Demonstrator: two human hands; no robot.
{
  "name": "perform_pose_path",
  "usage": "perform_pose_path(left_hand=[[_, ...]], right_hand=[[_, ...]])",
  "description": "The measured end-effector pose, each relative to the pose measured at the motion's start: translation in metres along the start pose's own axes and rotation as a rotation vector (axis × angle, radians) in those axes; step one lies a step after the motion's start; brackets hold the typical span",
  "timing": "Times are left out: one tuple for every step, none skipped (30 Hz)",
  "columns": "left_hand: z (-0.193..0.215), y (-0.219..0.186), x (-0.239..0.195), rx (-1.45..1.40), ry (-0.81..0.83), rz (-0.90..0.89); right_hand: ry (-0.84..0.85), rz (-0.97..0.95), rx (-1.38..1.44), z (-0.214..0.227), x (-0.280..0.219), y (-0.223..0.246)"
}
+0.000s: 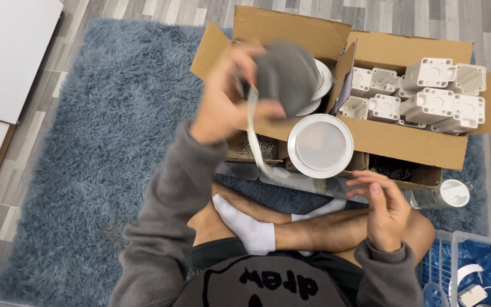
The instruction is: Assembling recessed LED light fixtures by manually fitting together the outer ring, diffuser plate, and LED heat sink unit.
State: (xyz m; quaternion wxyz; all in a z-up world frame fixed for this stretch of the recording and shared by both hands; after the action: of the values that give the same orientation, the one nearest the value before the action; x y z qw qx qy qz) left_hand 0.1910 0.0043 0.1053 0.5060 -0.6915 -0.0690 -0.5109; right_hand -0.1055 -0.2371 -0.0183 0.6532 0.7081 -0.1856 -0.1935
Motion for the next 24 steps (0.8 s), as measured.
perform_pose_path(left_hand=[[-0.012, -0.007, -0.01, 0.0, 0.0, 0.003], [-0.024, -0.013, -0.021, -0.055, 0.098, 0.109], [-0.037, -0.019, -0.032, -0.111, 0.196, 0.214], [-0.047, -0.02, -0.039, -0.113, 0.196, 0.218], [-0.058, -0.022, -0.046, -0.062, 0.245, 0.234], [-0.068, -0.023, -0.052, -0.012, 0.296, 0.246], [-0.074, -0.018, -0.059, -0.014, 0.298, 0.246], [-0.081, -0.012, -0.065, -0.044, 0.298, 0.24], [-0.089, -0.006, -0.072, -0.073, 0.297, 0.235], [-0.091, -0.001, -0.075, -0.078, 0.297, 0.237], [-0.093, 0.004, -0.078, -0.079, 0.275, 0.256], [-0.096, 0.01, -0.08, -0.079, 0.253, 0.273], [-0.096, 0.013, -0.081, -0.084, 0.254, 0.275], [-0.098, 0.016, -0.083, -0.06, 0.235, 0.265], [-0.099, 0.019, -0.085, -0.036, 0.217, 0.255], [-0.098, 0.017, -0.084, -0.047, 0.218, 0.26], [-0.096, 0.016, -0.083, -0.062, 0.202, 0.32], [-0.095, 0.015, -0.082, -0.079, 0.189, 0.381], [-0.093, 0.017, -0.079, -0.089, 0.192, 0.386], [-0.09, 0.02, -0.076, -0.051, 0.197, 0.377], [-0.088, 0.022, -0.074, -0.013, 0.203, 0.367], [-0.085, 0.018, -0.071, -0.019, 0.204, 0.369], [-0.082, 0.013, -0.069, 0.014, 0.263, 0.384], [-0.079, 0.009, -0.067, 0.048, 0.324, 0.398]], right_hand=[[0.0, -0.003, 0.001, 0.0, 0.002, 0.005], [0.033, 0.05, -0.001, -0.001, 0.004, 0.011], [0.066, 0.104, -0.002, -0.002, 0.005, 0.017], [0.065, 0.1, -0.003, -0.005, 0.006, 0.022], [0.102, 0.162, -0.036, -0.008, 0.007, 0.028], [0.137, 0.228, -0.068, -0.012, 0.009, 0.035], [0.134, 0.228, -0.068, -0.017, 0.014, 0.036], [0.144, 0.282, -0.138, -0.021, 0.018, 0.039], [0.153, 0.336, -0.208, -0.025, 0.023, 0.041], [0.151, 0.332, -0.21, -0.025, 0.025, 0.04], [0.118, 0.315, -0.263, -0.024, 0.027, 0.038], [0.084, 0.298, -0.315, -0.023, 0.03, 0.037], [0.081, 0.295, -0.318, -0.024, 0.033, 0.036], [0.063, 0.237, -0.314, -0.025, 0.034, 0.035], [0.045, 0.18, -0.31, -0.025, 0.035, 0.033], [0.038, 0.172, -0.316, -0.022, 0.038, 0.031], [0.034, 0.164, -0.305, -0.019, 0.041, 0.028], [0.029, 0.156, -0.294, -0.016, 0.043, 0.026], [0.021, 0.148, -0.299, -0.017, 0.047, 0.026], [0.029, 0.17, -0.281, -0.019, 0.051, 0.027], [0.037, 0.193, -0.262, -0.02, 0.055, 0.028], [0.033, 0.189, -0.265, -0.023, 0.057, 0.032], [0.052, 0.18, -0.246, -0.026, 0.06, 0.036], [0.07, 0.172, -0.224, -0.03, 0.062, 0.04]])
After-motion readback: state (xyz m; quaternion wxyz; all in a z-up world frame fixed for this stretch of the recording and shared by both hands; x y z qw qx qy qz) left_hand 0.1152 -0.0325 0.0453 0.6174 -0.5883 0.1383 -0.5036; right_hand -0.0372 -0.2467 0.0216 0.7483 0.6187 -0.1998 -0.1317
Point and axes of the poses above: each hand's wrist, its own x-axis towards the middle knuckle, its own z-axis out of the back of the hand, y = z × x, the point moved 1 cm from there along x, towards the middle knuckle, and after that the axes turned 12 degrees about -z, right-handed, at the moved point
